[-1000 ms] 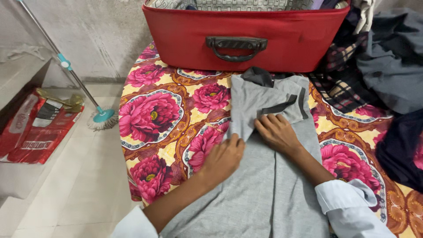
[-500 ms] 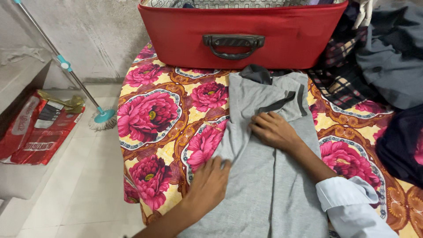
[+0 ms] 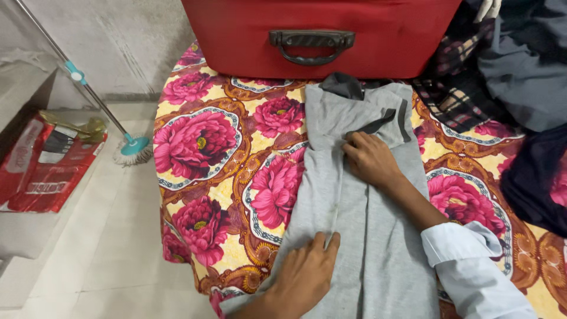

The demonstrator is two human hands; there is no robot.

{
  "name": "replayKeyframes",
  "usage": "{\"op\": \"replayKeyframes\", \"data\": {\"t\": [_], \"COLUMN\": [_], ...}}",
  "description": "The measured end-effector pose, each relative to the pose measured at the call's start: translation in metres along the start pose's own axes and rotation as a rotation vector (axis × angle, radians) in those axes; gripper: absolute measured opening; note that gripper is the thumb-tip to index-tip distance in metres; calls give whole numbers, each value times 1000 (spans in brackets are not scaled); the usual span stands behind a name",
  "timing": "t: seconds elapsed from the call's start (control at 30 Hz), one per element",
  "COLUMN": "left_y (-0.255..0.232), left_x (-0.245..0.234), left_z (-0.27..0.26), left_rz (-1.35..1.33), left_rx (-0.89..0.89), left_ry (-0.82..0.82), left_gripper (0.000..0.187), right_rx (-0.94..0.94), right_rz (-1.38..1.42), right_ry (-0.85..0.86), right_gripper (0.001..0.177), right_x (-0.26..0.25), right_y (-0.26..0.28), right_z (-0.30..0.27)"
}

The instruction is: The person folds a grey t-shirt on a floral bedspread. They smooth the fabric, fold the sleeves inward, fold the shirt in half lengthwise, and then fold it into a compact rectangle.

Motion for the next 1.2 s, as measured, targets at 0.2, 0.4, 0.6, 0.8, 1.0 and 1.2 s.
{"op": "replayKeyframes", "data": {"t": [0.2, 0.4, 0.6, 0.8, 1.0, 1.2], "left_y": [7, 1, -39, -79, -74, -91], "left_x": [9, 10, -8, 22, 64, 32], "left_z": [-27, -52, -51, -69, -100, -115], "left_rz": [49, 143, 89, 34, 47, -113], "left_rx": [4, -47, 25, 104, 26, 146], "left_ry": [-252, -213, -396, -354, -179, -421], "left_gripper": [41, 40, 46, 53, 55, 45], "right_rx": [-120, -316, -124, 83, 90, 38], "right_rz": [-74, -180, -136, 3, 67, 106], "right_ry": [125, 140, 111, 171, 211, 123], "right_gripper": [38, 37, 31, 26, 37, 37], "right_x": [-16, -23, -10, -24, -52, -52], "right_y": [8, 19, 9, 11, 30, 39], "right_z": [0, -19, -30, -35, -37, -35]}}
Point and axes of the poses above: each hand's wrist, its own z-axis towards the middle knuckle, its own x-axis out of the palm, y = z × x, the point moved 2 cm from there along z, towards the middle knuckle, and after that the axes turned 2 degrees about y, right-handed, at the moved point
